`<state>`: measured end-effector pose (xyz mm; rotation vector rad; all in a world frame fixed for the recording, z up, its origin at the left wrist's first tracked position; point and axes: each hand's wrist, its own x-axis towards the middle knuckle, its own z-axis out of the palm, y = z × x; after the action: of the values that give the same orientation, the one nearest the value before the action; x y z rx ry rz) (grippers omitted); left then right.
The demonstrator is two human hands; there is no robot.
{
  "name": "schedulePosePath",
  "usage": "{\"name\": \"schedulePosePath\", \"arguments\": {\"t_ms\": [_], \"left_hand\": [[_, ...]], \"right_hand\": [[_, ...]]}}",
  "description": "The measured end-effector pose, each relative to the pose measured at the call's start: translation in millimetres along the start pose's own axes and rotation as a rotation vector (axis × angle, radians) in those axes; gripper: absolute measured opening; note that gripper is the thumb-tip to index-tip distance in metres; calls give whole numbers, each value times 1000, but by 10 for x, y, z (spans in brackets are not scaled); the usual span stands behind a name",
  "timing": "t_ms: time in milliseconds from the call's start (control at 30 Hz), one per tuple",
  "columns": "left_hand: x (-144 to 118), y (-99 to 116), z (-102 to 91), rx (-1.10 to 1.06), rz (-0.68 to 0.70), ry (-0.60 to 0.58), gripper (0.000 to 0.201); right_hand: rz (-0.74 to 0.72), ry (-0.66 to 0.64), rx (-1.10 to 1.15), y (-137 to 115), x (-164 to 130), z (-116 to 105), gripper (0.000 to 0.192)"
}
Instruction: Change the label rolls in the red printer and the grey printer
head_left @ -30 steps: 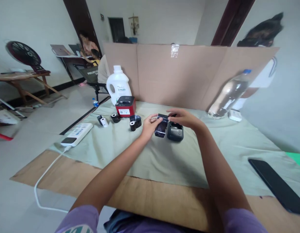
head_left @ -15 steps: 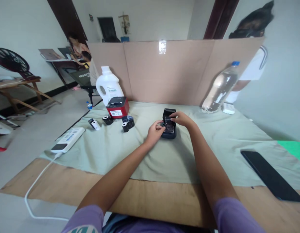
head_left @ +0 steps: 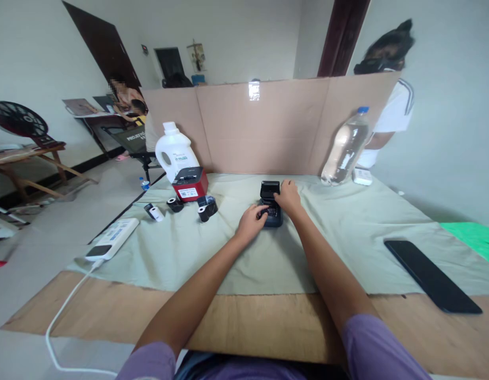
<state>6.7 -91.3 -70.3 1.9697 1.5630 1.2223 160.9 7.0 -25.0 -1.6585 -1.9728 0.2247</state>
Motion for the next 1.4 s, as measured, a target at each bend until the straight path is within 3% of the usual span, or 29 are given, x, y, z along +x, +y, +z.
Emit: {"name": "schedulePosePath", "arguments": {"t_ms": [67, 133, 300, 500, 600, 733, 867, 933, 1000, 1100, 1267, 1400], "left_hand": [[-18, 21, -18, 29, -4, -27, 36], [-44, 59, -45, 65, 4, -55, 41], [-107, 154, -99, 164, 33, -62, 48], [-152, 142, -86, 231, 28, -69, 44], [-172, 128, -89, 243, 44, -80, 45], [-202, 128, -103, 277, 64, -102, 46], [-212, 130, -110, 304, 53, -140, 50], [-197, 118, -116, 301, 9, -137, 62], [-173, 94, -129, 314, -34, -141, 83], [-122, 42, -158, 362, -34, -194, 103], [79, 29, -103, 377, -2, -237, 90], [496, 185, 204, 292, 42, -226, 87]], "right_hand": [[-75, 37, 107, 52, 68, -12, 50], [-145, -15, 187, 112, 139, -36, 43], [-200, -94, 186, 212, 186, -190, 26], [-272, -409, 19, 137, 102, -457, 32], [-195, -442, 21, 66, 56, -489, 24], [-12, -401, 69, 15, 8, -409, 44], [213, -590, 124, 3, 43, -365, 50], [309, -648, 175, 3, 55, -368, 56], [359, -621, 250, 9, 5, -355, 63], [388, -451, 453, 31, -199, -273, 62], [327, -249, 599, 195, -434, -111, 56], [196, -61, 634, 539, -198, -219, 54]]}}
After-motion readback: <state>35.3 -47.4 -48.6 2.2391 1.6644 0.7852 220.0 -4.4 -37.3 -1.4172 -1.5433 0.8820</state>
